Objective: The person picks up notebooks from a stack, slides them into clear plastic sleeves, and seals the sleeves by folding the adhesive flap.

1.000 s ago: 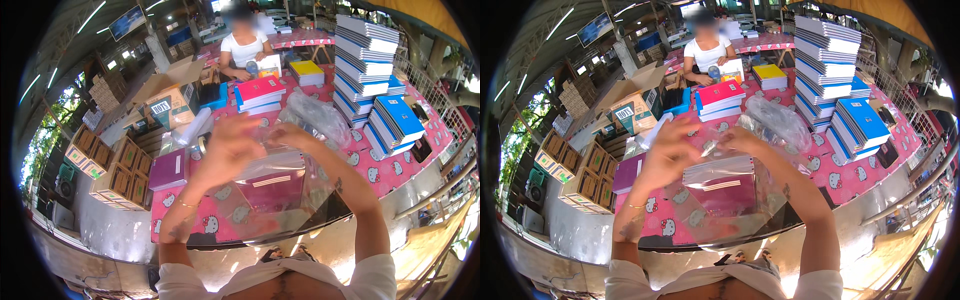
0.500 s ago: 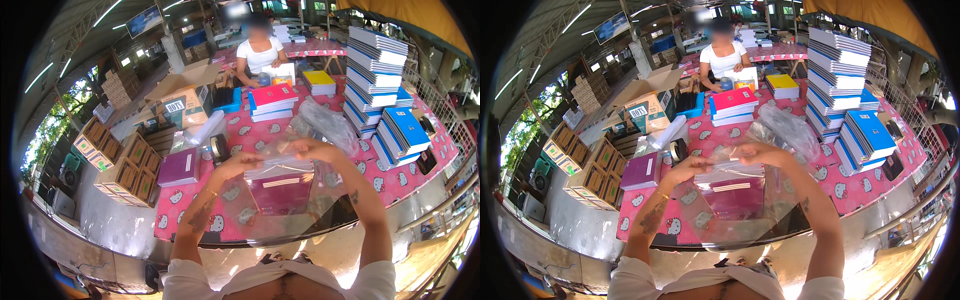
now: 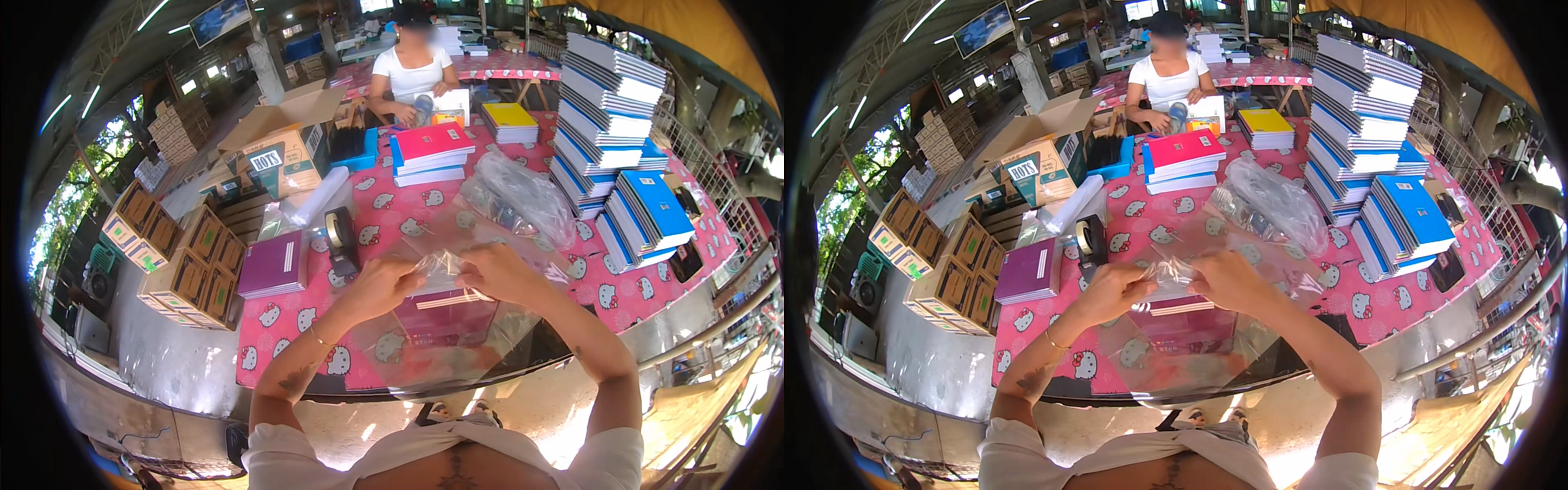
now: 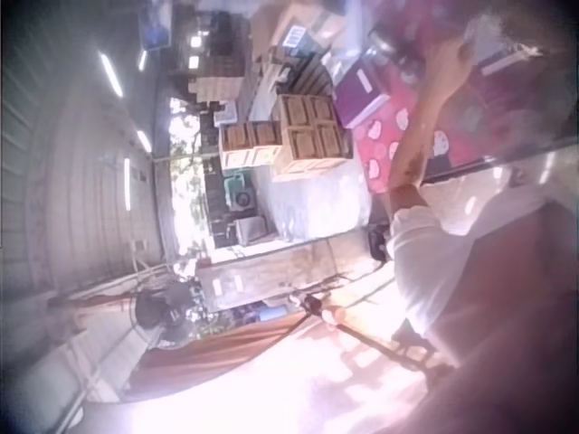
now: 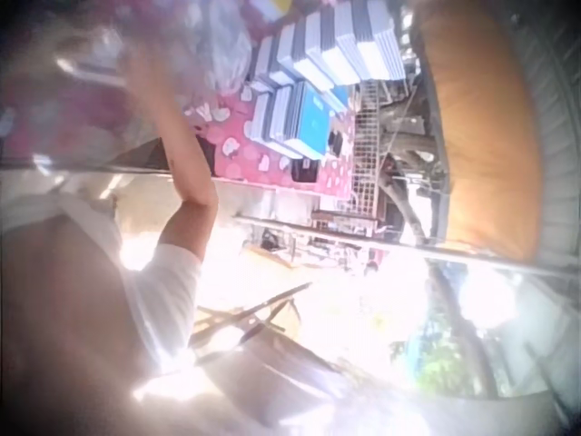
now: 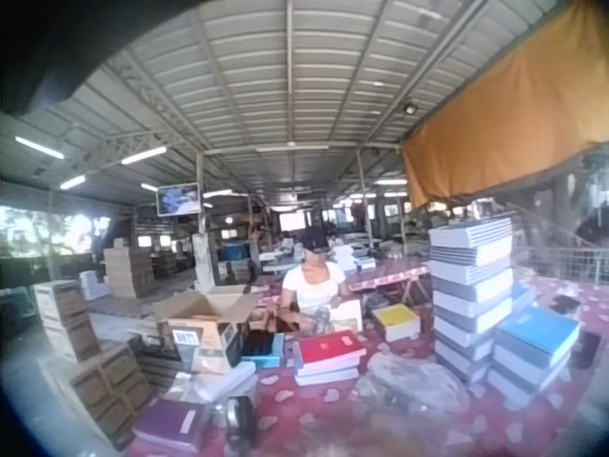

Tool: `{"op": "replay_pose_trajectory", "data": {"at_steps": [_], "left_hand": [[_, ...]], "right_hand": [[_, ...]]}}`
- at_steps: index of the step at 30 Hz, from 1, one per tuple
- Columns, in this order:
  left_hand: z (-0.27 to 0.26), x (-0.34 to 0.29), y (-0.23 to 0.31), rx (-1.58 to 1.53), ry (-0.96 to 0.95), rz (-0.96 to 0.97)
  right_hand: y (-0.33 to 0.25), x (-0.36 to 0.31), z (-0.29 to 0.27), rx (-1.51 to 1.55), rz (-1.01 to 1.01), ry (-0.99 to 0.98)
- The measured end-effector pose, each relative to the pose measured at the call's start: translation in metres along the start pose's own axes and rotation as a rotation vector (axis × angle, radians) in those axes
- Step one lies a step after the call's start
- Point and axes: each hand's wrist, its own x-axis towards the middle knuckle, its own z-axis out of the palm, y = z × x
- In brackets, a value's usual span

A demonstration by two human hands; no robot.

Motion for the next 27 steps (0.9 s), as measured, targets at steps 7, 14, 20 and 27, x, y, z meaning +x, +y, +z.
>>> {"op": "replay_pose_trajectory", "data": {"at_steps": [7,14,20,27], "left_hand": [[0.006,0.043,-0.056,-0.127,0.022,-0.071],[0.025,0.107,-0.087,-0.843,-0.362,-0.179],[0.054,0.03,-0.241,0.0,0.798,-0.508],[0.08,-0.016,-0.305,-0.954,0.639,-0.849]], "right_hand": [[0.061,0.033,-0.004,0.296,-0.006,-0.165],[0.08,0.029,0.017,0.792,0.147,-0.139],[0.059,0.027,0.022,0.749,0.181,-0.039],[0.064,0.018,0.021,0.749,0.251,0.024]]}}
